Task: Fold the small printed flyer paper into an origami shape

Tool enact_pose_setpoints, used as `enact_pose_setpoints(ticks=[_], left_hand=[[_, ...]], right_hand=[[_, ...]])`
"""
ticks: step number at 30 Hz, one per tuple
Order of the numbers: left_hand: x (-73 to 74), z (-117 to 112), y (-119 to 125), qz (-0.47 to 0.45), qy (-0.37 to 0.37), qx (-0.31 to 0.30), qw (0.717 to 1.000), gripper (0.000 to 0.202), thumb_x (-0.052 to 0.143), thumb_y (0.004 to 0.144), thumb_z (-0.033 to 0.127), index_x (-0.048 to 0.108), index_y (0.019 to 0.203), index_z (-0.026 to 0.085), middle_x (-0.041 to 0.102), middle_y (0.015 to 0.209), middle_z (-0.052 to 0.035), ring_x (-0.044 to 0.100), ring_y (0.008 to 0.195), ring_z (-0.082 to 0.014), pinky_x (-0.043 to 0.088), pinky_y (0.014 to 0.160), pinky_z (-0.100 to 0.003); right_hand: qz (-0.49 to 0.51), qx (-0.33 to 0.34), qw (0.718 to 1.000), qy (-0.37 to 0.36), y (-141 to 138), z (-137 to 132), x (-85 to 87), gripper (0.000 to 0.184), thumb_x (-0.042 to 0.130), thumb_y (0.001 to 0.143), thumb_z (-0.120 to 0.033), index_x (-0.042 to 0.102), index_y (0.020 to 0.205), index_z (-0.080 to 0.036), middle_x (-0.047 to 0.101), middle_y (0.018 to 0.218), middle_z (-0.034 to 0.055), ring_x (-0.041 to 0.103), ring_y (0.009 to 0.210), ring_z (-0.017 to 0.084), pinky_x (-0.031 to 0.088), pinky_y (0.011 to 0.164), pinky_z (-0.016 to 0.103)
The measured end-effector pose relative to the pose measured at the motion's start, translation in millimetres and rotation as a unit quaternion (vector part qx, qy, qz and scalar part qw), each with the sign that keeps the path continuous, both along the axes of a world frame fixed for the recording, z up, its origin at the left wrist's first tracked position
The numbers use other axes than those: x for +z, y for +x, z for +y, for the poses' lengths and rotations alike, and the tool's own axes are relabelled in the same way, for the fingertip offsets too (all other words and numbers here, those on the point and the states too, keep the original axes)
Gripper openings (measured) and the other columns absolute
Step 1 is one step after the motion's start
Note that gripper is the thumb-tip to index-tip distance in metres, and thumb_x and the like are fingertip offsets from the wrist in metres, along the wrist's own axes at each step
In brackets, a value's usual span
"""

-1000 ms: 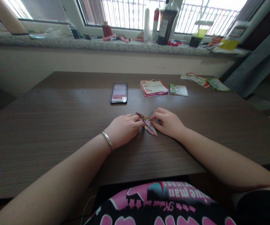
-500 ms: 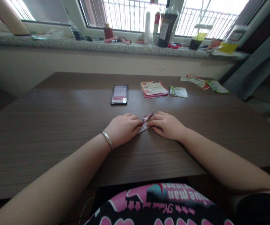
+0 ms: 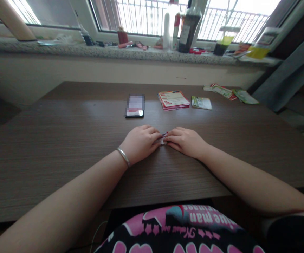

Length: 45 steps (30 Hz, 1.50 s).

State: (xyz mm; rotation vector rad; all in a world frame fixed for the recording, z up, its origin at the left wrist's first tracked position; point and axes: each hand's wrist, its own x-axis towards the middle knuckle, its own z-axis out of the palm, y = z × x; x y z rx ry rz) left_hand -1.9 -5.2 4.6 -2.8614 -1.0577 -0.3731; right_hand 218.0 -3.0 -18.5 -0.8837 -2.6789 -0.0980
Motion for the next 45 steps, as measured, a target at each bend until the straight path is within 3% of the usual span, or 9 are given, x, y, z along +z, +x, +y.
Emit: enact_pose_setpoints(ticks=[6, 12, 27, 38, 45], left_hand=[[-1.8, 3, 0, 0.0, 0.008, 0.014, 1.0, 0.028, 0.048, 0.09, 0.035, 0.065, 0.102, 0.017, 0.063, 0.1, -0.0088, 0.056, 0.094, -0.0208, 0.047, 0.085, -0.035], [-0.1, 1, 3, 0.034, 0.014, 0.005, 0.999, 0.022, 0.05, 0.088, 0.032, 0.067, 0.089, 0.017, 0.062, 0.094, -0.0081, 0.055, 0.088, -0.0208, 0.046, 0.081, -0.035], [-6.8, 3, 8, 0.034, 0.002, 0.032, 0.999, 0.023, 0.049, 0.09, 0.031, 0.065, 0.086, 0.015, 0.061, 0.086, -0.0069, 0.056, 0.08, -0.0186, 0.046, 0.073, -0.03], [-9.5, 7, 7, 0.019, -0.007, 0.004, 1.0, 0.019, 0.049, 0.089, 0.027, 0.062, 0.085, 0.015, 0.059, 0.083, -0.0064, 0.055, 0.077, -0.0172, 0.045, 0.074, -0.03], [-11.5, 13, 5, -0.033, -0.062, 0.003, 0.998, 0.014, 0.057, 0.083, 0.028, 0.063, 0.082, 0.016, 0.059, 0.081, -0.0045, 0.055, 0.077, -0.0165, 0.044, 0.071, -0.028]], right_hand=[[-0.032, -0.016, 0.999, 0.034, -3, 0, 2.5, 0.03, 0.041, 0.094, -0.035, 0.068, 0.103, -0.023, 0.066, 0.094, 0.0067, 0.054, 0.087, 0.019, 0.041, 0.074, 0.031], [-0.013, -0.033, 0.999, 0.012, -7, 0, 1.6, 0.027, 0.045, 0.092, -0.034, 0.069, 0.098, -0.023, 0.065, 0.093, 0.0059, 0.053, 0.086, 0.019, 0.041, 0.075, 0.03], [-0.02, -0.052, 0.998, 0.013, -7, -2, 2.4, 0.025, 0.045, 0.092, -0.035, 0.068, 0.092, -0.023, 0.064, 0.091, 0.0055, 0.052, 0.083, 0.018, 0.037, 0.07, 0.03], [-0.046, -0.033, 0.997, 0.049, -9, -2, 3.5, 0.03, 0.043, 0.093, -0.036, 0.067, 0.089, -0.02, 0.065, 0.087, 0.006, 0.05, 0.083, 0.019, 0.035, 0.068, 0.031], [0.014, -0.065, 0.998, -0.01, -10, 1, 0.3, 0.021, 0.049, 0.09, -0.03, 0.067, 0.088, -0.022, 0.064, 0.085, 0.0045, 0.053, 0.083, 0.017, 0.038, 0.068, 0.028]])
